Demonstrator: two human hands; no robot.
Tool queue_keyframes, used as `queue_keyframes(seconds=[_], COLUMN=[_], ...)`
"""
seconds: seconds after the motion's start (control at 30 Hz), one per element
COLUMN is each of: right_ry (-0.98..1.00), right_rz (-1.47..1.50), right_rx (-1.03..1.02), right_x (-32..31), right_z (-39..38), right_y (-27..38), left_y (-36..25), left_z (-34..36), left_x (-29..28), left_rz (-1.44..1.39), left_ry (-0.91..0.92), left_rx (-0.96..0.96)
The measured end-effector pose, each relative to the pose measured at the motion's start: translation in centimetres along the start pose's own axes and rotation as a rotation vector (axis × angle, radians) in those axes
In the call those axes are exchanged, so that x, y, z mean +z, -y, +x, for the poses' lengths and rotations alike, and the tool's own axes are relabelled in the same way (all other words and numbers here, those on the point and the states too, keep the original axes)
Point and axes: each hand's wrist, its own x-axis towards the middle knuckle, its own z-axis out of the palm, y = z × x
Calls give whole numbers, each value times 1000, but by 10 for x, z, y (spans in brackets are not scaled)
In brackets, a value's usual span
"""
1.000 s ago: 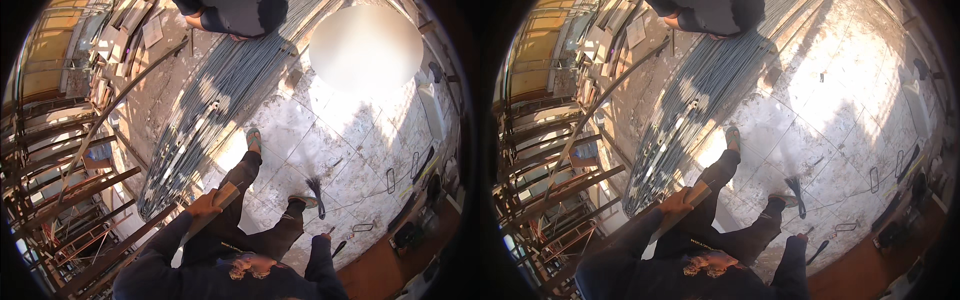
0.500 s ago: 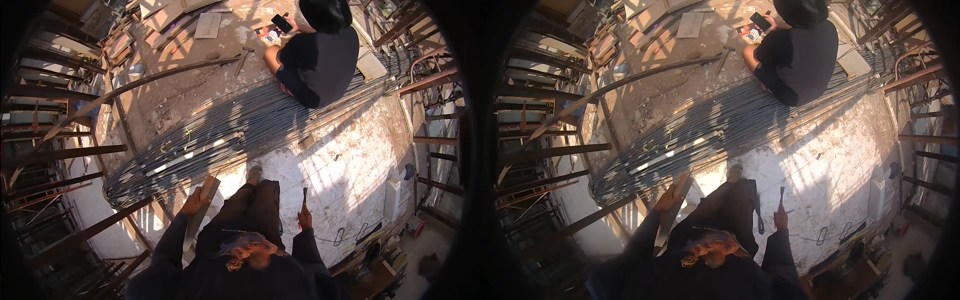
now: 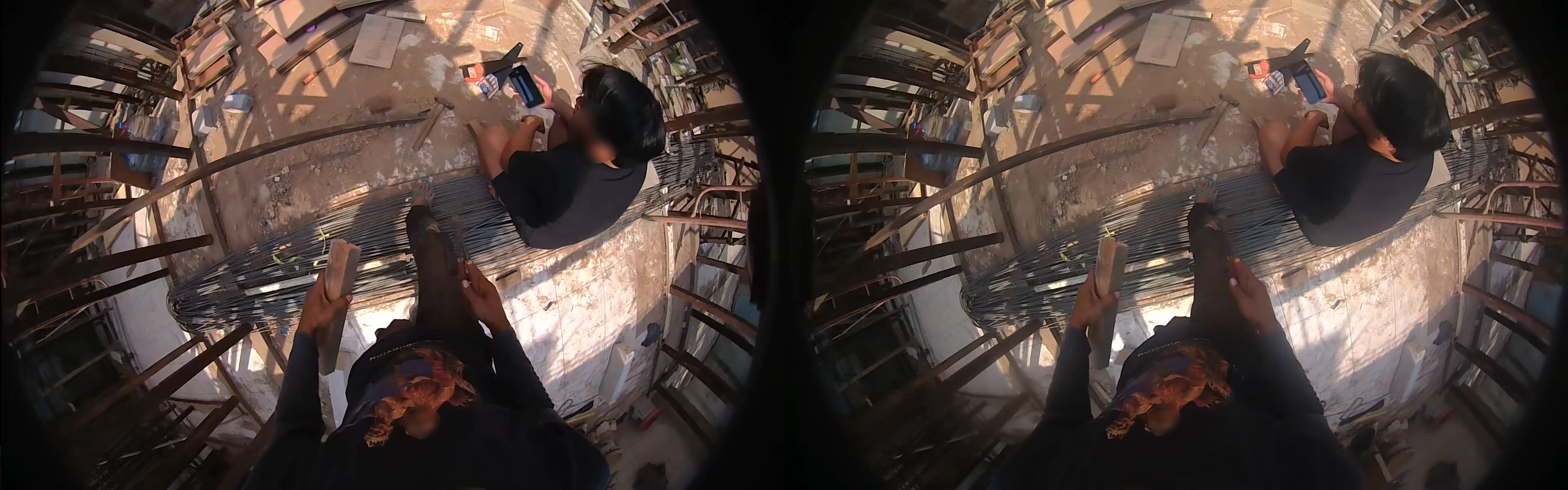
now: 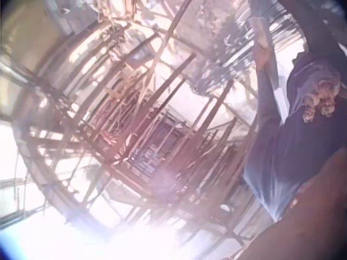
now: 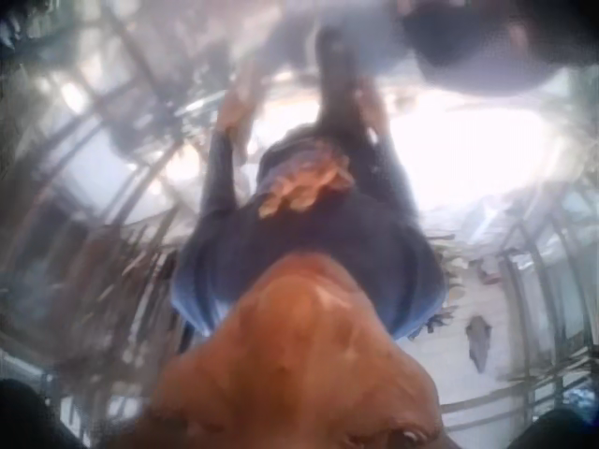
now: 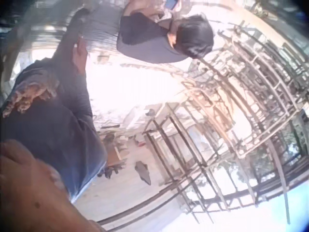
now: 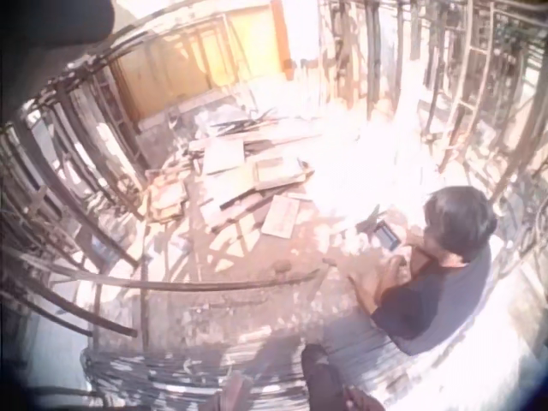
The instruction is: The person constructs a small wooden box by hammering pieces of wood together, using pliers to position a component, and fitting the sides together on a concrete floor.
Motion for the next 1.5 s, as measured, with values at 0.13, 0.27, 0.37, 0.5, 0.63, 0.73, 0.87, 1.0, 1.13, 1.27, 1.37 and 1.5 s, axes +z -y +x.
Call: queue_keyframes(seconds=[0.13, 0.27, 0.37, 0.5, 0.63, 0.73, 0.87, 1.0, 1.13, 1.27, 1.37, 1.5], right_ry=[124, 85, 146, -1, 129, 142, -144, -53, -141, -224, -244, -226], right_rz=[17, 233, 207, 169, 252, 307, 466, 103, 363, 262, 636, 732], right_rx=[212, 246, 448, 224, 350, 323, -83, 38, 197, 37, 87, 175], right_x=[-4, -9, -24, -22, -27, -13, 38, 53, 101, 164, 182, 191], right_z=[95, 158, 202, 248, 301, 347, 419, 515, 625, 716, 764, 811], right_y=[84, 132, 179, 206, 247, 263, 304, 349, 375, 347, 375, 410], left_y=[-80, -153, -196, -245, -295, -363, -418, -475, -493, -470, -485, -497], left_z=[80, 123, 144, 155, 177, 223, 338, 470, 606, 696, 743, 790], left_x=[-37, -77, -108, -153, -189, -216, -244, -243, -243, -261, -287, -309], left_rz=[-155, -32, -118, -161, -202, -201, -276, -502, -556, -615, -568, -645], left_ry=[-10, -63, -155, -171, -260, -176, 24, 302, 471, 510, 545, 536], left_rx=[66, 72, 104, 112, 123, 326, 402, 237, 161, -63, -143, -131])
